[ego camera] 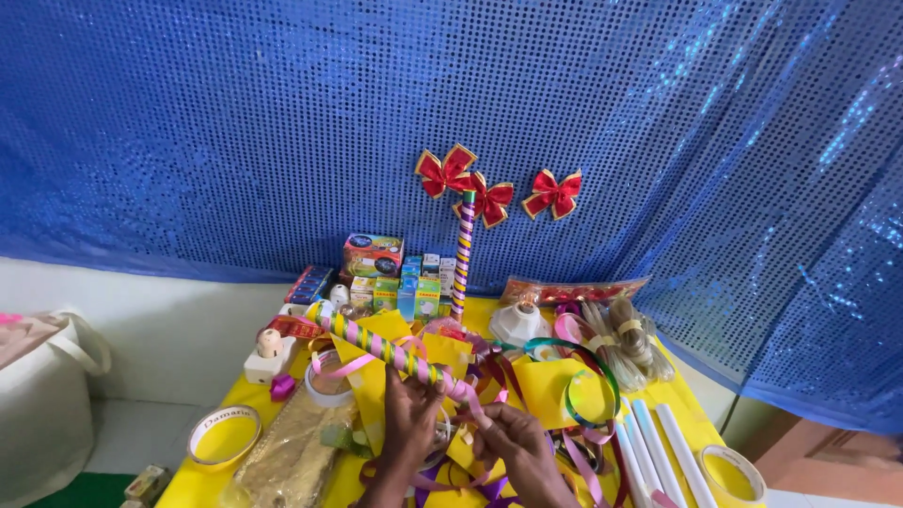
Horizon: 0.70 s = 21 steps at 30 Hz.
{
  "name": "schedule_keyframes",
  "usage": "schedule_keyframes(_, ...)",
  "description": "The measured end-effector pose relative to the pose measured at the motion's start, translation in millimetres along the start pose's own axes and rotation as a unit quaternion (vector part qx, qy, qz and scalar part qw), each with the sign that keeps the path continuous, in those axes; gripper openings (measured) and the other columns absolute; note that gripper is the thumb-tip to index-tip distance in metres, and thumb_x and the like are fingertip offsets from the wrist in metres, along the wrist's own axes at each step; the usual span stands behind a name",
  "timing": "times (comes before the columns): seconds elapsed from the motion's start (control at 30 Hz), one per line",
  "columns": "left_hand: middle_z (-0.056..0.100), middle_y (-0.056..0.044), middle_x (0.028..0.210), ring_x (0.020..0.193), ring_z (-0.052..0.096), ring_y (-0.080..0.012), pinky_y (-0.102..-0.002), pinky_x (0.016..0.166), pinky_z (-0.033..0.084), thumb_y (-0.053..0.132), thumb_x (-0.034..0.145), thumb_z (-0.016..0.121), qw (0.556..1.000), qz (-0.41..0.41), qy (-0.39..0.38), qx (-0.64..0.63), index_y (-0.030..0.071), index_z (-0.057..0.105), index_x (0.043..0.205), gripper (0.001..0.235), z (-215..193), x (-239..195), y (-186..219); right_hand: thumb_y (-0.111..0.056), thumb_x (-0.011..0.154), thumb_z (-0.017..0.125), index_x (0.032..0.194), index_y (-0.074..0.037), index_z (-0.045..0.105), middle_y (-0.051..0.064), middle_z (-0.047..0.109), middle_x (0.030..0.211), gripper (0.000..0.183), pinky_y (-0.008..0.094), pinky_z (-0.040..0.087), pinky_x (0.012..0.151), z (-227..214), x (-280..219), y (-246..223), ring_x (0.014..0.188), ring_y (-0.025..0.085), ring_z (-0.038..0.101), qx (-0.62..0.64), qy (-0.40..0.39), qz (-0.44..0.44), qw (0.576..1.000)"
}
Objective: The person wraps a pink ribbon around a striped cylindrical stick held in the left hand. The hands repeatedly wind the ribbon along the stick's length, adjusting tension and position. The workspace contains craft supplies including ribbons, tape, and completed decorative sticks.
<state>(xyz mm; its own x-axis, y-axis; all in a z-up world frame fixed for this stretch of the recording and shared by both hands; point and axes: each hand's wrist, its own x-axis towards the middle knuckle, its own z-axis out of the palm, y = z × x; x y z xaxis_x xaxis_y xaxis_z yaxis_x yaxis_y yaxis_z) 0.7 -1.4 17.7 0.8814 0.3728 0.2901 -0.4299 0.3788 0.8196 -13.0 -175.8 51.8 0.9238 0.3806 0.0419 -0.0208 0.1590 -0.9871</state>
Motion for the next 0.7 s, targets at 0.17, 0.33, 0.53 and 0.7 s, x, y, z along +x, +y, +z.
schedule_keyframes(0.17, 0.078, -0.027, 0.114, 0.111, 0.076, -0.0344, -0.046, 0.100, 0.062, 0.011, 0.080, 0.078, 0.999, -0.022, 0.027, 0.002, 0.009, 0.034, 0.153, 0.085, 3, -1, 4, -0.007, 0.099, 0.064, 0.104, 0.010, 0.075, 0.016, 0.069, 0.064, 0.021, 0.030, 0.056, 0.046, 2, 1, 13, 0.047, 0.019, 0.061, 0.008, -0.021, 0.011, 1.000)
schedule_keyframes(0.33, 0.079, -0.026, 0.110, 0.113, 0.078, -0.0336, -0.045, 0.099, 0.064, 0.008, 0.080, 0.079, 0.999, -0.025, 0.017, 0.010, 0.010, 0.034, 0.152, 0.084, 2, -2, 1, -0.006, 0.101, 0.066, 0.099, 0.008, 0.073, 0.015, 0.068, 0.064, 0.016, 0.029, 0.048, 0.047, 12, -3, 21, 0.047, 0.019, 0.056, 0.017, -0.033, 0.033, 0.999)
schedule_keyframes(0.53, 0.074, -0.033, 0.114, 0.113, 0.074, -0.0353, -0.048, 0.091, 0.065, 0.008, 0.077, 0.080, 0.998, -0.045, 0.026, -0.039, 0.013, 0.037, 0.153, 0.088, 7, -5, 11, -0.013, 0.103, 0.064, 0.101, 0.001, 0.073, 0.008, 0.065, 0.065, 0.017, 0.026, 0.044, 0.049, 11, 3, 37, 0.051, 0.015, 0.057, -0.082, -0.032, 0.025, 0.996)
schedule_keyframes(0.7, 0.076, -0.027, 0.118, 0.089, 0.080, -0.0322, -0.044, 0.086, 0.069, 0.015, 0.086, 0.071, 0.999, -0.047, -0.005, 0.028, 0.013, 0.029, 0.155, 0.081, 7, -10, 21, -0.014, 0.105, 0.060, 0.106, 0.003, 0.073, 0.009, 0.061, 0.064, 0.021, 0.028, 0.042, 0.046, 17, -11, 19, 0.051, 0.016, 0.053, -0.065, -0.042, 0.039, 0.996)
